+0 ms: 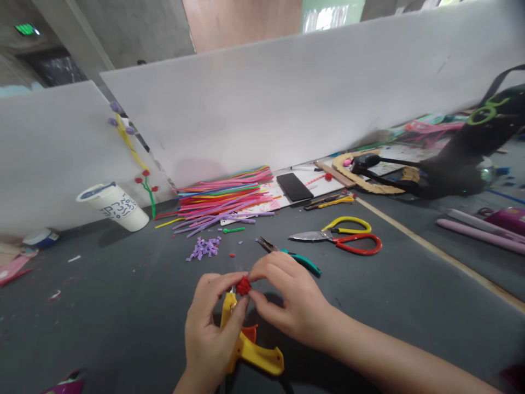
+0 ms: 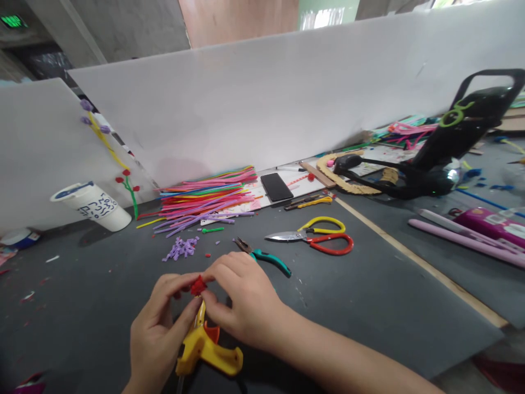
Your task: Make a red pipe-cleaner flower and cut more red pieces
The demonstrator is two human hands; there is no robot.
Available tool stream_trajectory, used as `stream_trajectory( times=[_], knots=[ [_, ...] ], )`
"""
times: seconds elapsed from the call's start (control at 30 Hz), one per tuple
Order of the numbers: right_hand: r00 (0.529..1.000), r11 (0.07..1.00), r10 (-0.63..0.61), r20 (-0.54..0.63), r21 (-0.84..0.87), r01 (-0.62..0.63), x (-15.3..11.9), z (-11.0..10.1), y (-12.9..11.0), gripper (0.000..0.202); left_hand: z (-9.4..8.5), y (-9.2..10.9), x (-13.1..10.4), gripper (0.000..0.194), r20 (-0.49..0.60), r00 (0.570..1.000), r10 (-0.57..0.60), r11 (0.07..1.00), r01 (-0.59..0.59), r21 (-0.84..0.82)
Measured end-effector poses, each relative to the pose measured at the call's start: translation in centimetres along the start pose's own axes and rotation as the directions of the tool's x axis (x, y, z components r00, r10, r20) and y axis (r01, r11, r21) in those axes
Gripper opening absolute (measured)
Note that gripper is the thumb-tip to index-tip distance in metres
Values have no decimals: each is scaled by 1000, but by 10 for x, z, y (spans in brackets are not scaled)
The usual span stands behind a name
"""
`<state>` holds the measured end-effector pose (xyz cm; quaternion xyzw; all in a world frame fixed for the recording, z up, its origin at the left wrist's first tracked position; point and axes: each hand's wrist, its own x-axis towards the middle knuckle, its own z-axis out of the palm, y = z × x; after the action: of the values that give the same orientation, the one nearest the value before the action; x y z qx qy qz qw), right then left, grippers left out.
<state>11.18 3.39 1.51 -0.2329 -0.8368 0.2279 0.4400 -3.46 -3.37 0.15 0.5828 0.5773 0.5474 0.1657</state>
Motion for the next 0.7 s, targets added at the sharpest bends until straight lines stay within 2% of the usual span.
stream_trajectory(
  times=[0.3, 0.57, 0.7],
  knots=[
    [996, 996, -81, 34, -40, 82, -4, 2, 1, 13, 1, 3, 0, 16, -21, 996, -85, 992, 82, -95],
    [987, 977, -145, 63, -148, 153, -2, 2, -2, 13, 1, 1, 2, 13, 14, 993, -121, 986, 121, -113],
    [989, 977, -137, 63, -155, 145, -3, 4, -2, 13, 2, 3, 3, 13, 11, 991, -133, 986, 133, -99]
  ],
)
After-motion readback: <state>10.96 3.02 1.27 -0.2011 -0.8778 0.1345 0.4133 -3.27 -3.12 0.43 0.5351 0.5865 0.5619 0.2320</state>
